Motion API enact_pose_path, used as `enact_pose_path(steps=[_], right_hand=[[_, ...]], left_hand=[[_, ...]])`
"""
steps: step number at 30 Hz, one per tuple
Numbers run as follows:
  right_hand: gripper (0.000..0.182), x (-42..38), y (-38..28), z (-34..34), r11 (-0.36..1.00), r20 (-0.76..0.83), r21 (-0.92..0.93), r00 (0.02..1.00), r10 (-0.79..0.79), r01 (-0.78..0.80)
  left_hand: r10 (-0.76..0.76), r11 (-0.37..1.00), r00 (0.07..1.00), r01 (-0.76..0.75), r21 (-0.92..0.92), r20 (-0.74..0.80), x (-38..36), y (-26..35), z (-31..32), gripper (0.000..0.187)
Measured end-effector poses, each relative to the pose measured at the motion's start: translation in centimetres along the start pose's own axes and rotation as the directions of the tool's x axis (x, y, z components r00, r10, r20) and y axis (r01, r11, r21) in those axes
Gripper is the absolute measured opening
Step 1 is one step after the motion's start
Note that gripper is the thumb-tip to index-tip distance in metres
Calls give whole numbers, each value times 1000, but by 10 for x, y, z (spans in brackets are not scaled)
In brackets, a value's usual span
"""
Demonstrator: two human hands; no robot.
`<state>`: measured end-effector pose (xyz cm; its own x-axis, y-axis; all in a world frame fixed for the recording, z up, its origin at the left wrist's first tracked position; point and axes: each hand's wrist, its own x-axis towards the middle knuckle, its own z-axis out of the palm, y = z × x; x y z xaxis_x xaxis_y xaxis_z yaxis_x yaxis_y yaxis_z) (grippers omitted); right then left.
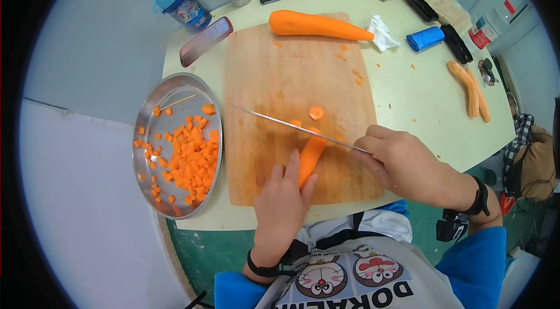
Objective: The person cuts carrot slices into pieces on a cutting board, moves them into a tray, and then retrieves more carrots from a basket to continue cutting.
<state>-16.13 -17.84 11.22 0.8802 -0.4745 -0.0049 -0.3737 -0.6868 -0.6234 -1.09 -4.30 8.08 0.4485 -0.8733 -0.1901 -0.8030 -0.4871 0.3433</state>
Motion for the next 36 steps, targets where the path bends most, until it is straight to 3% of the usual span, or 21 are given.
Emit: enact_pose_path(steps=[11,15,19,22,26,29,36], right_hand=[[16,-6,-3,3,1000,10,0,1000,24,-24],[10,-10,-6,6,1000,79,-13,997,25,-24],[21,-12,-9,6,997,162,-72,987,17,-6],[24,-14,-11,8,998,166,-69,986,2,10],[25,-17,-13,11,996,131,-82,990,45,-34],[25,-16,-13,13,993,98,-115,995,-11,22],[21,-14,-16,14,978,82,-207,996,15,2]], left_hand=[[28,1000,999,-28,-2,-36,1,-1,2,44],[54,998,998,-53,24,-45,2,-4,5,42],[87,996,994,-85,34,-67,3,-4,5,42],[52,999,998,-52,12,-35,3,-2,4,40],[86,996,996,-86,-9,-29,5,-2,4,37],[126,992,991,-127,-15,-41,6,-2,3,35],[68,998,998,-68,-4,3,5,-1,1,33]])
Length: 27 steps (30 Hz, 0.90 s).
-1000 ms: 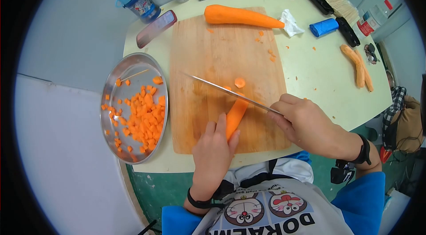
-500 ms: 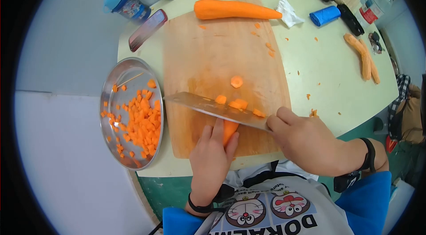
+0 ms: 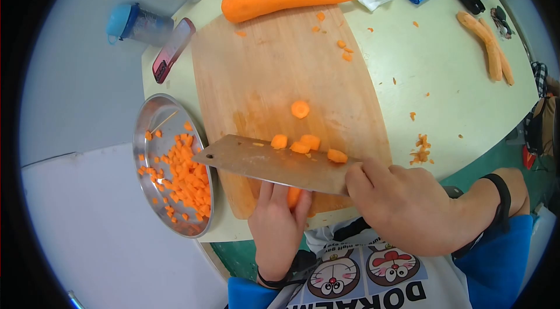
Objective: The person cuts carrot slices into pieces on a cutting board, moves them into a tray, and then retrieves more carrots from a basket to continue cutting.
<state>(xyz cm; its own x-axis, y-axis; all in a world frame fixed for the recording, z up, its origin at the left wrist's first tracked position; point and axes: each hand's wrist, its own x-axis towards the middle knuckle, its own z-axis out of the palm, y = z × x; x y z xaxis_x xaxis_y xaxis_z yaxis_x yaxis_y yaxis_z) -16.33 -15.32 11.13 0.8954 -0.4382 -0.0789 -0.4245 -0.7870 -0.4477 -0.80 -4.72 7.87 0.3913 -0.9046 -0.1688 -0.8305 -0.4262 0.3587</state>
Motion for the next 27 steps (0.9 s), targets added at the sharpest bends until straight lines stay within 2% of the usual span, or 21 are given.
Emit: enact_pose_path(steps=[2,5,8,11,13,16,19,27], right_hand=[[20,1,0,0,1000,-24,-14,1000,-12,12],[18,5,1,0,999,39,-50,999,17,-15],[17,8,-1,-2,1000,39,-15,999,-4,5],[20,15,2,-11,1000,135,-10,991,-6,7],[24,21,6,-19,994,263,105,965,11,-40],[26,26,11,-19,981,294,183,956,0,-56],[26,28,11,-17,976,288,213,957,-30,-33],[22,36,17,-9,969,229,246,971,-71,13]], left_hand=[[-8,1000,1000,8,-7,3,1,0,0,33],[7,999,1000,-8,-32,-30,1,-1,0,32],[16,998,999,-18,-55,-31,1,-3,0,31],[13,997,999,-16,-73,-39,3,-3,-1,34],[-25,1000,1000,25,-19,10,3,-3,-3,39],[-29,999,1000,29,-12,4,3,-1,-2,44],[-91,993,996,91,-82,7,4,4,-5,39],[-56,998,998,55,-17,-24,2,7,-1,40]])
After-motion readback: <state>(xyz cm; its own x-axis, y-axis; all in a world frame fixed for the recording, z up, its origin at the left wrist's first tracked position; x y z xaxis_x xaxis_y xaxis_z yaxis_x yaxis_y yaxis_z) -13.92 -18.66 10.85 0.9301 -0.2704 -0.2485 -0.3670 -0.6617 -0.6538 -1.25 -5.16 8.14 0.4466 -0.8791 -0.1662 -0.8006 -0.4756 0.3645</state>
